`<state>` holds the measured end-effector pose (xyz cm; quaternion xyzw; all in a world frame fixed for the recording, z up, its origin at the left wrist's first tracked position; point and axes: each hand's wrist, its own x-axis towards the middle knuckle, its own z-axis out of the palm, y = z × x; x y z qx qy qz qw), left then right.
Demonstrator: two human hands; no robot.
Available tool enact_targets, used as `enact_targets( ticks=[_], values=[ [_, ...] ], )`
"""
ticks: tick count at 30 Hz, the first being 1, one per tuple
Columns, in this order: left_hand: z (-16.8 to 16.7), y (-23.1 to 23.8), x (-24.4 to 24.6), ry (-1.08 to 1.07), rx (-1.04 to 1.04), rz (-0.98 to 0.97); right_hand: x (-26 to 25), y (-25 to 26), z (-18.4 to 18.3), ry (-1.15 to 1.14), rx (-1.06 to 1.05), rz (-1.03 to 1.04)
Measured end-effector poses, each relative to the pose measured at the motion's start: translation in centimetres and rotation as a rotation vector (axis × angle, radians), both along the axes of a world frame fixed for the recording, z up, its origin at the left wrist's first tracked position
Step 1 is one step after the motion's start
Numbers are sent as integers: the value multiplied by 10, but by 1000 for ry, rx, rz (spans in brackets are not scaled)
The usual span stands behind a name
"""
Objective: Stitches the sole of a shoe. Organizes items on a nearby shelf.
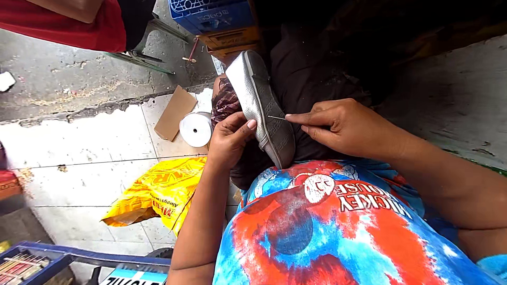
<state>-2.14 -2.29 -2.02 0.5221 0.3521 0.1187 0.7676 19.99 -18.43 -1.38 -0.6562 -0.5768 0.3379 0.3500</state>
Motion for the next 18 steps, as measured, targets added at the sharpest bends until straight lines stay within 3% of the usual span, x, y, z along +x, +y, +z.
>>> enact_targets(
  ticks=[11, 18],
  values=[
    [-4, -2, 1, -2, 73, 22, 4, 10, 3, -17, -29, 69],
    [11, -15, 11, 97, 608, -111, 22, 49, 57, -297, -310, 396]
  ],
)
